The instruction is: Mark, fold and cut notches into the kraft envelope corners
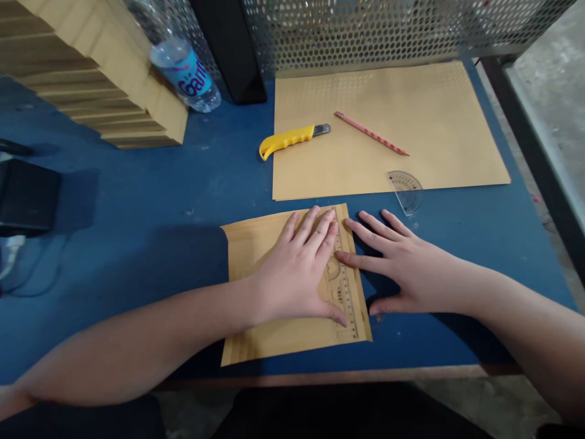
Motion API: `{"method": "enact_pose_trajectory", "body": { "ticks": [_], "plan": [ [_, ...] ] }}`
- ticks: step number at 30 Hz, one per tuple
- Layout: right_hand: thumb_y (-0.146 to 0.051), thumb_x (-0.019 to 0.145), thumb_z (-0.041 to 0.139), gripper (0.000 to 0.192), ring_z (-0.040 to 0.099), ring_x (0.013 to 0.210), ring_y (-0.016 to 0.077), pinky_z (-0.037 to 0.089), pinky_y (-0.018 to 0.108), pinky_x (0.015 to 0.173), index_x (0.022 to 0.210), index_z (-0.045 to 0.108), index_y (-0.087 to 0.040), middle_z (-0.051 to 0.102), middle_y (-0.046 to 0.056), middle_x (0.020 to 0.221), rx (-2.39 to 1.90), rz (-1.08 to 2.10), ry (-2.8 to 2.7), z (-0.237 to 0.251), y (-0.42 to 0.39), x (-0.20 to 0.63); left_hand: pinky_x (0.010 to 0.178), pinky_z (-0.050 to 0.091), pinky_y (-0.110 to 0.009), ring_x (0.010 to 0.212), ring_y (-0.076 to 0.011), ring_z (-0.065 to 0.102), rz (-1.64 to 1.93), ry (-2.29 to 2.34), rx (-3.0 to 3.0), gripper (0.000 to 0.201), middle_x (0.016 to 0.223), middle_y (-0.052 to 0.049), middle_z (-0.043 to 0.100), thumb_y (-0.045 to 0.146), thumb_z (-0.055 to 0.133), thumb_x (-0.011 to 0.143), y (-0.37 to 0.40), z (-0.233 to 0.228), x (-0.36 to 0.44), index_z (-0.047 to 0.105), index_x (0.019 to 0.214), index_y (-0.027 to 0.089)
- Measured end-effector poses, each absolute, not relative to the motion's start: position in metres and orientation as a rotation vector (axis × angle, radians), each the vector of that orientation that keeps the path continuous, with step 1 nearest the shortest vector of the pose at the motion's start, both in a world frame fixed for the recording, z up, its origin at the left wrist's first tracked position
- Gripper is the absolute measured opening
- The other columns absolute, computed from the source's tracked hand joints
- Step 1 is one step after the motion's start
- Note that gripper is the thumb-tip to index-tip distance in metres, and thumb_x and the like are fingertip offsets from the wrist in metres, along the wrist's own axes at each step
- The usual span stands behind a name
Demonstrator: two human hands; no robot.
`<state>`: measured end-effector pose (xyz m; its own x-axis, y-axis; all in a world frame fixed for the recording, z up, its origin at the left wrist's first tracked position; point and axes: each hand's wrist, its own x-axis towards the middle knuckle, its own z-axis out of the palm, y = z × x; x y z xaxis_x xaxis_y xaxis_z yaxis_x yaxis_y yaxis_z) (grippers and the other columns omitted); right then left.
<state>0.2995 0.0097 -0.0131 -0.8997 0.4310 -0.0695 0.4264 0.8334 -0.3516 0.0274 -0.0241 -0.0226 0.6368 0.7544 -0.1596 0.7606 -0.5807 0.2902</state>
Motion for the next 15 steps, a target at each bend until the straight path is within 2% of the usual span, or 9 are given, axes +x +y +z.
{"method": "enact_pose_trajectory", "body": {
  "ticks": [6, 15],
  "plan": [
    [-0.067, 0.09, 0.076, 0.095, 0.013, 0.165, 0.0512, 0.016, 0.082, 0.126, 0.169, 0.038, -0.029, 0.016, 0.019, 0.181, -0.697, 0.565, -3.014, -0.0131, 0.0097, 0.2993, 0.135, -0.001, -0.064, 0.167, -0.0497, 0.004, -0.05, 1.217, 2.524, 0.161, 0.179, -0.027, 0.009, 0.115, 0.034, 0.063, -0.024, -0.0219, 0.0279, 0.02, 0.169, -0.005],
    [-0.065, 0.089, 0.078, 0.095, 0.015, 0.165, 0.0514, 0.017, 0.082, 0.126, 0.169, 0.039, -0.029, 0.017, 0.017, 0.181, -0.701, 0.566, -2.998, -0.0127, 0.0096, 0.299, 0.135, 0.0, -0.064, 0.168, -0.0488, 0.003, -0.057, 1.219, 2.536, 0.161, 0.179, -0.027, 0.009, 0.114, 0.04, 0.062, -0.0241, -0.0223, 0.0277, 0.02, 0.17, -0.004]
  ]
}}
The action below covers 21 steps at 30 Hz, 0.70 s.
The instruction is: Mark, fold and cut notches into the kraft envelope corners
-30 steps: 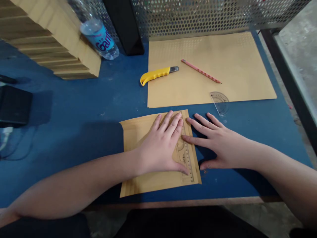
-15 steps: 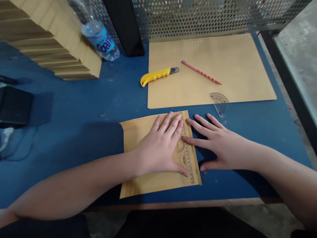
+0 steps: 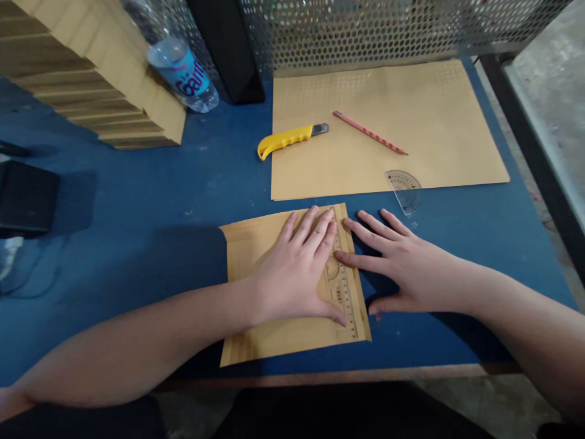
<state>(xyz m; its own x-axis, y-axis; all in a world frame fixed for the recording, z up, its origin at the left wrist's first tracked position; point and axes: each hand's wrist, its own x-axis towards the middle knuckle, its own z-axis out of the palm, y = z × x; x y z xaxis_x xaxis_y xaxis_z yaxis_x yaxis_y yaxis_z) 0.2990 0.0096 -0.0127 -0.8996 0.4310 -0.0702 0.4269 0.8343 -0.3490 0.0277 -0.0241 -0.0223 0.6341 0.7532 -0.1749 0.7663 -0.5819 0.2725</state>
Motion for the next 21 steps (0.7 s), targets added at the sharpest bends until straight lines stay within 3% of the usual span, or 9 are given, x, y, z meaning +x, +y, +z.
{"method": "enact_pose_trajectory", "body": {
  "ticks": [21],
  "plan": [
    [-0.066, 0.091, 0.076, 0.092, 0.013, 0.165, 0.0507, 0.016, 0.081, 0.127, 0.168, 0.04, -0.029, 0.019, 0.019, 0.18, -0.705, 0.557, -3.013, -0.0116, 0.0087, 0.2979, 0.135, -0.001, -0.064, 0.167, -0.05, 0.003, -0.099, 1.22, 2.558, 0.162, 0.179, -0.026, 0.007, 0.115, 0.039, 0.062, -0.0243, -0.022, 0.0277, 0.018, 0.17, -0.005]
  ]
}}
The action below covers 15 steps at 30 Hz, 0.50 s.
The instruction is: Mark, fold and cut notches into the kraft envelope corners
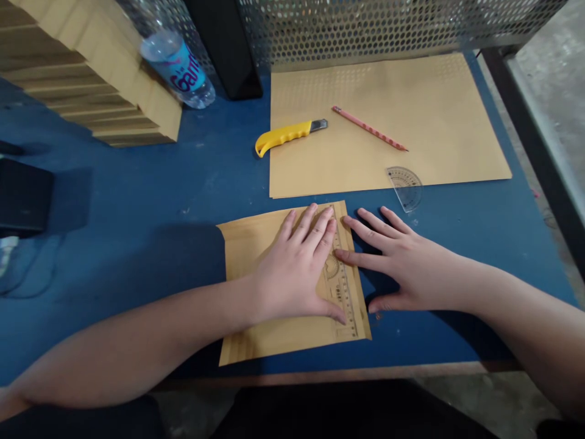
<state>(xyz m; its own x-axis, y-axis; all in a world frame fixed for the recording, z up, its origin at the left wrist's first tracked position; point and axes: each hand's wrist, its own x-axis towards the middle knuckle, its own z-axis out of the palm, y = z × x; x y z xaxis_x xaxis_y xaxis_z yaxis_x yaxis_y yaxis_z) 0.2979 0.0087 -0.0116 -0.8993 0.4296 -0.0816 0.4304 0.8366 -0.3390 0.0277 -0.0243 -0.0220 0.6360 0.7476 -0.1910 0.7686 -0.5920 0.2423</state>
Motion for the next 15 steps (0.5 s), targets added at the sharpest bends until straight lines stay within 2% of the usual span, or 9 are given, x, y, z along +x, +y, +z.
{"method": "enact_pose_trajectory", "body": {
  "ticks": [15],
  "plan": [
    [-0.069, 0.091, 0.074, 0.095, 0.012, 0.165, 0.052, 0.016, 0.083, 0.126, 0.169, 0.038, -0.029, 0.015, 0.02, 0.181, 0.687, -0.552, 2.998, -0.0132, 0.0095, 0.2986, 0.135, -0.002, -0.061, 0.168, -0.0475, 0.005, -0.032, 1.247, 2.602, 0.161, 0.179, -0.026, 0.01, 0.115, 0.033, 0.062, -0.0285, -0.0264, 0.0277, 0.021, 0.169, -0.004]
  ]
}}
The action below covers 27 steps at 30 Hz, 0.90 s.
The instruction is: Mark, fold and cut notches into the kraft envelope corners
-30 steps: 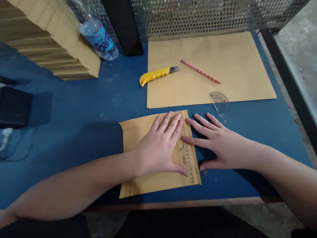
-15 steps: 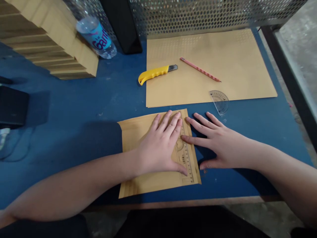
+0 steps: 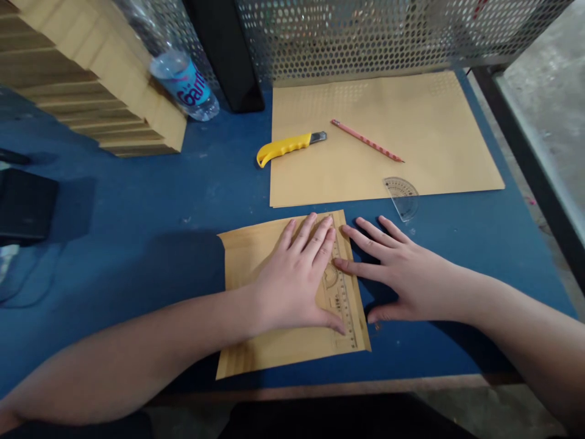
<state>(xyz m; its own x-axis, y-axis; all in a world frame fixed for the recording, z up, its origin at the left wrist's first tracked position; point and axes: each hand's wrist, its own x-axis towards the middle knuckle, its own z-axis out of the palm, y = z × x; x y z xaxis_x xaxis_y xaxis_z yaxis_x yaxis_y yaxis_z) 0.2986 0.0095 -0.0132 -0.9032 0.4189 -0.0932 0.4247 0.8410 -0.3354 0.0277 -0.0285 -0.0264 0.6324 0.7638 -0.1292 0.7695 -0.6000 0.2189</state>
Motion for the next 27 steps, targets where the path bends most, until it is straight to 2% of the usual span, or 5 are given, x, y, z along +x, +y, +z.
{"method": "enact_pose_trajectory", "body": {
  "ticks": [7, 10, 15, 22, 27],
  "plan": [
    [-0.069, 0.093, 0.071, 0.093, 0.021, 0.162, 0.055, 0.021, 0.086, 0.124, 0.167, 0.042, -0.022, 0.024, 0.014, 0.179, 0.604, -0.503, 3.001, -0.01, 0.011, 0.297, 0.135, 0.005, -0.065, 0.168, -0.0483, 0.005, 0.0, 1.241, 2.572, 0.156, 0.179, -0.028, 0.011, 0.113, 0.048, 0.061, -0.029, -0.026, 0.029, 0.032, 0.165, -0.003],
    [-0.069, 0.095, 0.068, 0.091, 0.021, 0.161, 0.0555, 0.02, 0.087, 0.123, 0.167, 0.042, -0.019, 0.031, 0.014, 0.176, 0.572, -0.516, 2.995, -0.009, 0.012, 0.296, 0.135, 0.006, -0.066, 0.168, -0.0465, 0.007, -0.01, 1.211, 2.588, 0.151, 0.178, -0.029, 0.011, 0.112, 0.045, 0.065, -0.028, -0.024, 0.029, 0.035, 0.163, -0.002],
    [-0.066, 0.094, 0.071, 0.092, 0.019, 0.162, 0.0549, 0.018, 0.086, 0.125, 0.167, 0.041, -0.019, 0.03, 0.013, 0.177, 0.579, -0.532, 2.983, -0.008, 0.013, 0.295, 0.136, 0.011, -0.061, 0.168, -0.0449, 0.009, -0.016, 1.15, 2.608, 0.15, 0.177, -0.03, 0.012, 0.111, 0.036, 0.07, -0.027, -0.021, 0.027, 0.033, 0.164, -0.006],
    [-0.066, 0.093, 0.072, 0.093, 0.02, 0.162, 0.0557, 0.02, 0.087, 0.124, 0.167, 0.042, -0.018, 0.029, 0.014, 0.177, 0.581, -0.5, 2.997, -0.009, 0.011, 0.296, 0.135, 0.021, -0.059, 0.165, -0.0472, 0.019, -0.05, 1.141, 2.699, 0.109, 0.175, -0.032, 0.021, 0.081, 0.056, 0.096, -0.029, -0.012, 0.024, 0.04, 0.161, -0.005],
    [-0.067, 0.097, 0.067, 0.091, 0.02, 0.162, 0.0546, 0.021, 0.086, 0.125, 0.169, 0.038, -0.019, 0.028, 0.013, 0.177, 0.578, -0.482, 2.994, -0.008, 0.01, 0.296, 0.133, 0.03, -0.056, 0.163, -0.0456, 0.028, -0.05, 1.128, 2.714, 0.11, 0.172, -0.032, 0.03, 0.081, 0.062, 0.093, -0.026, -0.01, 0.024, 0.042, 0.16, -0.004]
  ]
}}
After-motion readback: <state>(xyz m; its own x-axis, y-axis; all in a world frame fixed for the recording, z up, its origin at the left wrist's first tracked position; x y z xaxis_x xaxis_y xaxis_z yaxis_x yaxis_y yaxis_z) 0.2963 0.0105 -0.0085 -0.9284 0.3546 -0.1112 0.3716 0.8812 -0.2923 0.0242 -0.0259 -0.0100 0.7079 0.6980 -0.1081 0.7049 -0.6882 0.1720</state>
